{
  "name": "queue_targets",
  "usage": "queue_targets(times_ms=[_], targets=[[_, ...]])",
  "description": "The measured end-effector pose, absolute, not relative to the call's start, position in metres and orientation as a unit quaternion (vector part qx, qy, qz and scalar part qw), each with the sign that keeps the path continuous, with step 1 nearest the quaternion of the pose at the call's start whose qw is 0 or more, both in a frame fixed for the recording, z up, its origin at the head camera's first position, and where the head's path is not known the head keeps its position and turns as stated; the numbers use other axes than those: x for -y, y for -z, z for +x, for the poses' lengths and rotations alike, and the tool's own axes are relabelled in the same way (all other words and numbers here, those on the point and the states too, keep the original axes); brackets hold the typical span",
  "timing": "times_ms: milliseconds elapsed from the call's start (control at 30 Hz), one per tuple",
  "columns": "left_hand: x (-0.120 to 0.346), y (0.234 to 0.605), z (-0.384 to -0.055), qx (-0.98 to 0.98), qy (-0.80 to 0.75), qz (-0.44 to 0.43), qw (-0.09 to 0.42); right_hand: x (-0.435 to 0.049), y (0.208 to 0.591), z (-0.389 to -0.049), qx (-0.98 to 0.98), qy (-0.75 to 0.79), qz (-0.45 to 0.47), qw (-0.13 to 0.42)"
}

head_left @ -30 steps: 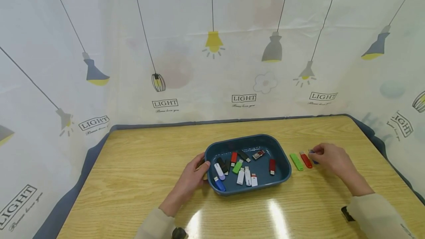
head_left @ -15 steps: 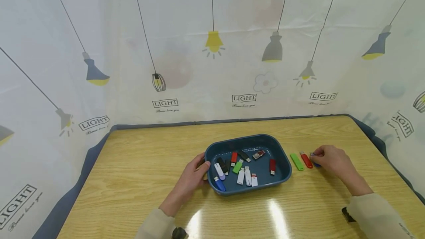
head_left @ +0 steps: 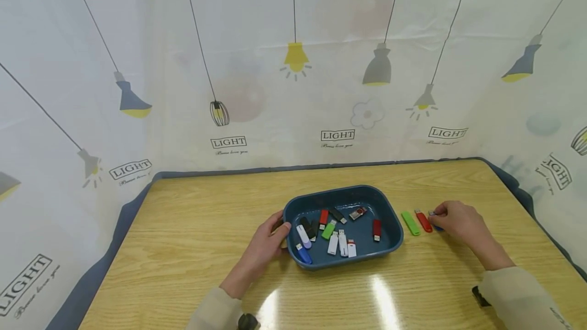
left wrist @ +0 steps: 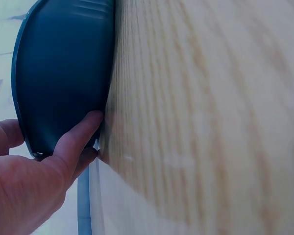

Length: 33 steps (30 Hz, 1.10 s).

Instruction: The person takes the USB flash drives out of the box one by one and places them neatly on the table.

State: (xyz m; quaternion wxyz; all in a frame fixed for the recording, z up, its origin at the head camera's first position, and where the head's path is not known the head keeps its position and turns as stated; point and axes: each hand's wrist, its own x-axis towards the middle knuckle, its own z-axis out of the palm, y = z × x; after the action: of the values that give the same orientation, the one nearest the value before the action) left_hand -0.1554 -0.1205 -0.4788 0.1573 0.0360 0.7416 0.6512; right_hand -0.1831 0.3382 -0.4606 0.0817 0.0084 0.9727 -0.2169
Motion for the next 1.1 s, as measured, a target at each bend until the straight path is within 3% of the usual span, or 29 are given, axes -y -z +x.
queue_targets(times_ms=[1100], targets=[[0.1204, 0.4791, -0.1564, -0.728, -0.664, 0.039, 0.166, -0.3400, 0.4651, -0.1828, -0.971, 0.223, 0.015, 0.083]])
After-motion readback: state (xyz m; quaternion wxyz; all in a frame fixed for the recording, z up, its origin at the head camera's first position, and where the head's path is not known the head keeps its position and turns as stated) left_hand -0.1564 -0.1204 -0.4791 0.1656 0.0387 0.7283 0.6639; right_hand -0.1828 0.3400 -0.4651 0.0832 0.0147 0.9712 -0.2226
